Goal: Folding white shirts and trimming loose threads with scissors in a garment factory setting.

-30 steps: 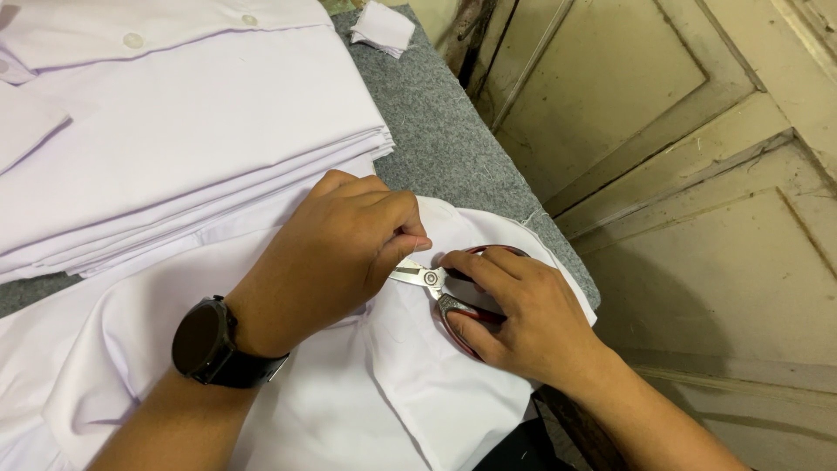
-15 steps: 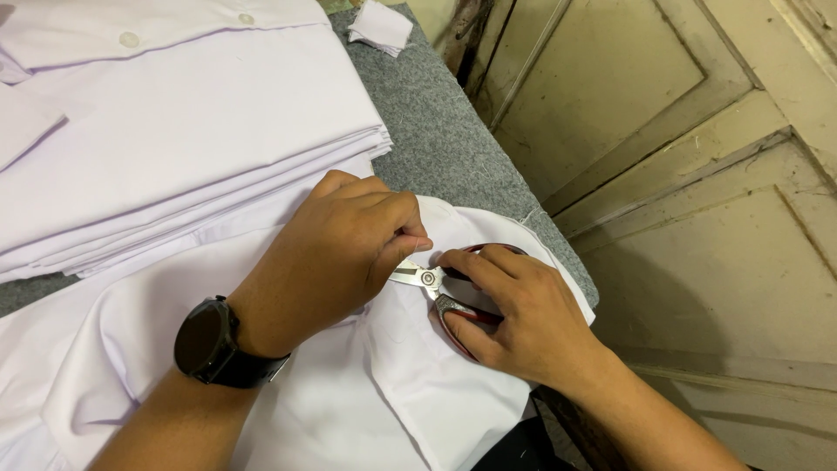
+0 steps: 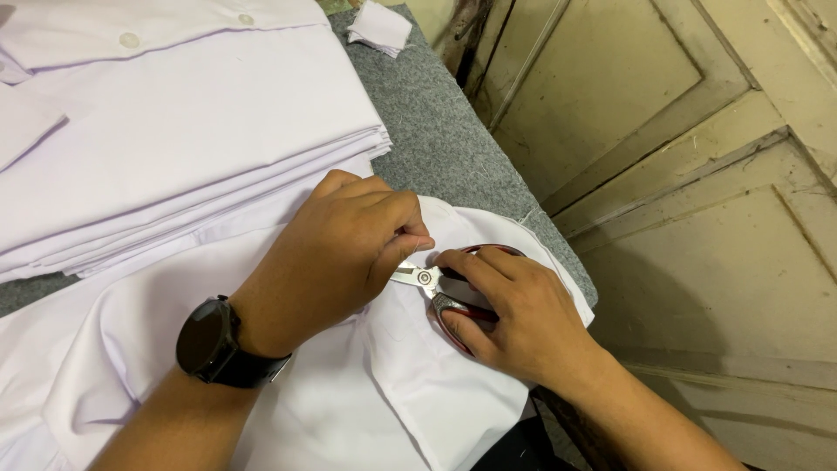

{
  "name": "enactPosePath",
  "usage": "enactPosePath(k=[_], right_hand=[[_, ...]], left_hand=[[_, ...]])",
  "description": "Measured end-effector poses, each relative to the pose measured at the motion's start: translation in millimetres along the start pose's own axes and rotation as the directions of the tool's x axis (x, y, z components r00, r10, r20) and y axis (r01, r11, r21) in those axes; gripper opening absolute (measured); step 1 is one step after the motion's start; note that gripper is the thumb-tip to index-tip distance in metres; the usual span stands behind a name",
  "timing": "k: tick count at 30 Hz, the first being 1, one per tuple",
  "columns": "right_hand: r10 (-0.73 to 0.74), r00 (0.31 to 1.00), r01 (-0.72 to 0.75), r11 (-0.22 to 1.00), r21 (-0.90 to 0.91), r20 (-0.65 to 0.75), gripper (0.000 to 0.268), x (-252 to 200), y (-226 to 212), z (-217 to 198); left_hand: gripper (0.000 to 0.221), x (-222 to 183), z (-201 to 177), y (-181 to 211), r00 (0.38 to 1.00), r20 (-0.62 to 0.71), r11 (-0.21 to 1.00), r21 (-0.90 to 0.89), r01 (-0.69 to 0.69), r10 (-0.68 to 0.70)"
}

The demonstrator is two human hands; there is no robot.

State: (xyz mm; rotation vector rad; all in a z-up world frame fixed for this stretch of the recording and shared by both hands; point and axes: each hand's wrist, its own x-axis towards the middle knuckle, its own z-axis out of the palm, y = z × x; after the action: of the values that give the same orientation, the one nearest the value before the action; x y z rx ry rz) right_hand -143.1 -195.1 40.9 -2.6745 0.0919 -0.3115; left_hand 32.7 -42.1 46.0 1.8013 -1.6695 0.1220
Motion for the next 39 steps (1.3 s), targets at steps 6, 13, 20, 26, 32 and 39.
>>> enactPosePath(k=[6, 13, 20, 26, 32, 39], right_hand=[[-0.019, 0.999, 0.020, 0.999, 0.049, -0.032, 0.044, 1.1, 1.6, -7.3], [0.185, 0.977, -0.183, 0.983, 0.033, -0.109, 0.036, 16.1, 32.1, -49.5], [0.408, 0.910, -0.413, 0.909, -0.064, -0.073, 0.040, 93.1, 85.8, -18.6], [0.317, 0.948, -0.317, 0.948, -0.008, 0.038, 0.054, 133.4, 68.6, 5.5], [0.122, 0.993, -0.117, 0.972, -0.205, 0.011, 0.016, 112.3, 37.7, 1.0], [0.014, 0.984, 0.050, 0.933, 0.356, -0.176, 0.024, 75.2, -10.4, 11.4]], left_hand=[[0.022, 1.0, -8.9, 0.7, 0.997, -0.033, 0.997, 0.023, 0.068, -0.067], [0.011, 5.4, -27.2, 7.9, 0.880, -0.344, 0.940, -0.211, 0.268, -0.328], [0.010, 4.3, -15.1, 2.6, 0.839, -0.271, 0.870, -0.299, 0.392, -0.471], [0.013, 5.5, -13.5, 2.6, 0.806, -0.210, 0.812, -0.349, 0.468, -0.554], [0.013, 5.2, -13.6, 0.1, 0.819, -0.248, 0.843, -0.311, 0.438, -0.517], [0.015, 3.2, -6.6, 5.9, 0.806, -0.332, 0.871, -0.235, 0.432, -0.490]])
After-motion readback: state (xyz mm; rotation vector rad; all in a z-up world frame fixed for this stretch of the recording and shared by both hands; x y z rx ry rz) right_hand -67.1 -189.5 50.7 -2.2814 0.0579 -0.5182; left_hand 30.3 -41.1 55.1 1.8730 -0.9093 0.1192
